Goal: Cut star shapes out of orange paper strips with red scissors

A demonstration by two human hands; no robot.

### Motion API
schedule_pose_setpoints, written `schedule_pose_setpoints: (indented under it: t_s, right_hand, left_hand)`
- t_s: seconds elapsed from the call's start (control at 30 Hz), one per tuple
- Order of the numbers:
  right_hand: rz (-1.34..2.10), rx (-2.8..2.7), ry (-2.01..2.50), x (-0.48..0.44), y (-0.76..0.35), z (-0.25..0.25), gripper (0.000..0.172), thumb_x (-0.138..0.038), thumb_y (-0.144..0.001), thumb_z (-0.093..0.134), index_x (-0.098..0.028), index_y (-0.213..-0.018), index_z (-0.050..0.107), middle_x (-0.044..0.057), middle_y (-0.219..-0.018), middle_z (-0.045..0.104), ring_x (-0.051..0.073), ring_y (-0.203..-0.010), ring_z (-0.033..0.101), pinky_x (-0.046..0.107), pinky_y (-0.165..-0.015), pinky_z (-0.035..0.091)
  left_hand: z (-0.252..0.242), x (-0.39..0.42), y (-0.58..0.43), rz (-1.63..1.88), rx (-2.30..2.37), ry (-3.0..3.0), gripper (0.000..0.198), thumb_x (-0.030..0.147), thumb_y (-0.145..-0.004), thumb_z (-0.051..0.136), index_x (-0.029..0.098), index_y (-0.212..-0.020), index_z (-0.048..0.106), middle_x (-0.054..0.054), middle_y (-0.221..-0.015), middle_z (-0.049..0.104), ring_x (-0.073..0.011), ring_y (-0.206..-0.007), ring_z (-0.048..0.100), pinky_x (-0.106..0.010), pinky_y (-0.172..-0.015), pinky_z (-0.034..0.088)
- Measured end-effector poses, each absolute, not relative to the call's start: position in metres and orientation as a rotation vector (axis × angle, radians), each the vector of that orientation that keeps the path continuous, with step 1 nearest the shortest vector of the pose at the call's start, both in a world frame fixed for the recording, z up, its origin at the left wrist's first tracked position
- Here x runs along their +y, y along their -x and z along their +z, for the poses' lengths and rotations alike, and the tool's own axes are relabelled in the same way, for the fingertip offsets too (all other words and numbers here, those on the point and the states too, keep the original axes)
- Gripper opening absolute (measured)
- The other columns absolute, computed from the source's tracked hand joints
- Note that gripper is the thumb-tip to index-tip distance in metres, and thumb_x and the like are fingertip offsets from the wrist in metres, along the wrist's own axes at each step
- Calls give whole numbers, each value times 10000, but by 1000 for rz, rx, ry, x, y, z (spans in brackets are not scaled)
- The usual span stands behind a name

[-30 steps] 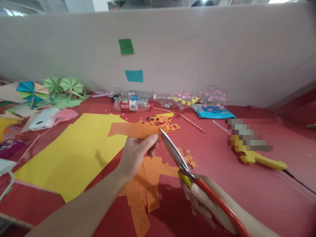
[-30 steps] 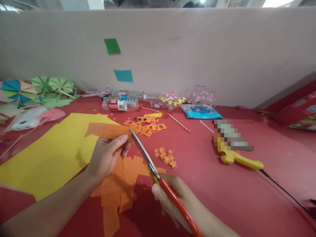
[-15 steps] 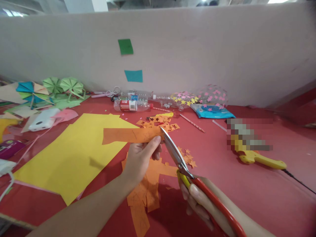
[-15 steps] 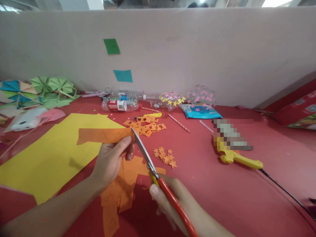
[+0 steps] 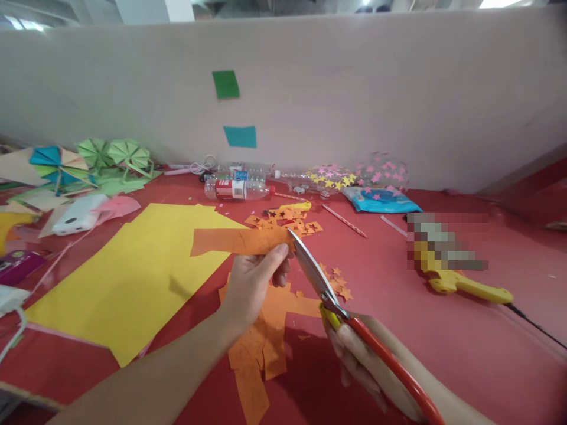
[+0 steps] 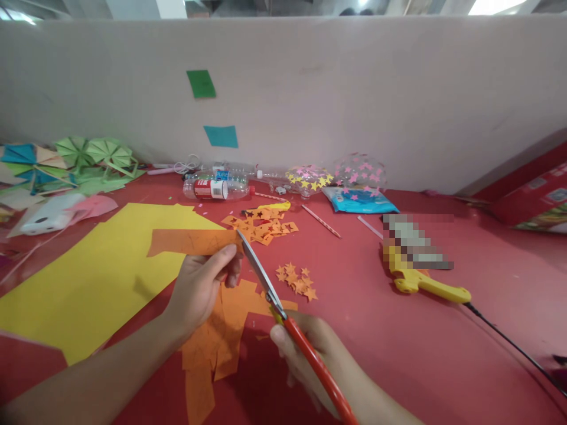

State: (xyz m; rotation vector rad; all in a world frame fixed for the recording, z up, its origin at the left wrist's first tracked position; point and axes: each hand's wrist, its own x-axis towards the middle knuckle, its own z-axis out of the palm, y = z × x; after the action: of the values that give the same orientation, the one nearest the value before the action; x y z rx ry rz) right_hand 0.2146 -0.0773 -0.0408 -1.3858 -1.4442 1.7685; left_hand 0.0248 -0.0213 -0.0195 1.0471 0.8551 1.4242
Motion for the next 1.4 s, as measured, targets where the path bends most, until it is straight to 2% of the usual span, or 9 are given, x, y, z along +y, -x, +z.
schedule_pose_setpoints:
  t_s: [0.3,0.57,0.77,0.9,1.0,1.1,1.17,1.27,1.4]
  right_hand:
    - [1677,-1562,1369,-76,-213,-34,542,-731,-814,449,-225,-628,397,-70,-440,420,72,-343,368,208,-377,304]
    - [1649,-1586,1409,-76,-213,-31,581,-780,-780,443,-219,-640,393,-71,-470,427,65,-368,394,201,-398,331]
    - [1618,-1623,1398,-78,-211,-26,596,-804,-770,411,-224,-641,366,-105,-424,339,49,-336,303,187,-359,270]
    - [1607,-1644,1381,-79,-211,-16,606,-819,-752,407,-229,-629,348,-101,-430,325,70,-370,352,197,-377,298]
    - [1645,-1678,1374,-78,-210,-14,609,-828,-740,407,-230,-637,357,-96,-435,348,65,-355,327,199,-361,284]
    - [1698,-1702,1317,-77,-209,-15,585,-798,-764,431,-231,-638,356,-115,-426,305,53,-344,266,205,-394,336]
    - [1698,-1705,1284,-76,-210,-15,574,-783,-778,438,-235,-632,348,-114,-429,281,67,-371,315,210,-434,375]
    - [1698,-1706,1336,-76,-212,-16,600,-816,-763,401,-229,-640,363,-94,-435,313,87,-410,382,194,-392,324]
    - [1680,-1740,1369,-76,-216,-16,623,-832,-759,374,-217,-656,375,-68,-488,389,62,-393,341,173,-350,259]
  left_hand:
    - [-17,-20,-23,1412,878,-1040,211,311,-807,627,161,-661,653,25,-554,569,-58,-449,494,-184,-435,397]
    - [-13,-18,-19,1396,950,-1060,237,311,-777,615,156,-598,634,15,-534,567,-70,-440,485,-211,-434,389]
    - [-11,-16,-16,1425,954,-1059,226,303,-767,613,165,-588,591,23,-532,568,-68,-428,472,-215,-435,385]
    - [-9,-14,-13,1460,960,-1093,240,283,-791,597,175,-592,517,37,-539,563,-60,-431,468,-207,-447,388]
    - [-6,-12,-11,1484,956,-1097,231,261,-816,571,179,-613,499,44,-540,552,-58,-447,468,-196,-459,384]
    - [-4,-11,-10,1499,977,-1103,214,255,-827,555,186,-633,500,47,-537,540,-60,-453,465,-194,-457,374]
    - [-3,-11,-10,1502,1000,-1141,231,261,-836,549,190,-627,481,50,-528,532,-61,-454,467,-196,-464,373]
    - [-4,-12,-9,1510,1030,-1194,248,267,-844,542,196,-624,456,52,-531,530,-63,-456,472,-201,-475,378]
    - [-5,-12,-9,1505,1043,-1221,245,274,-847,540,198,-629,458,49,-540,533,-66,-454,478,-208,-479,391]
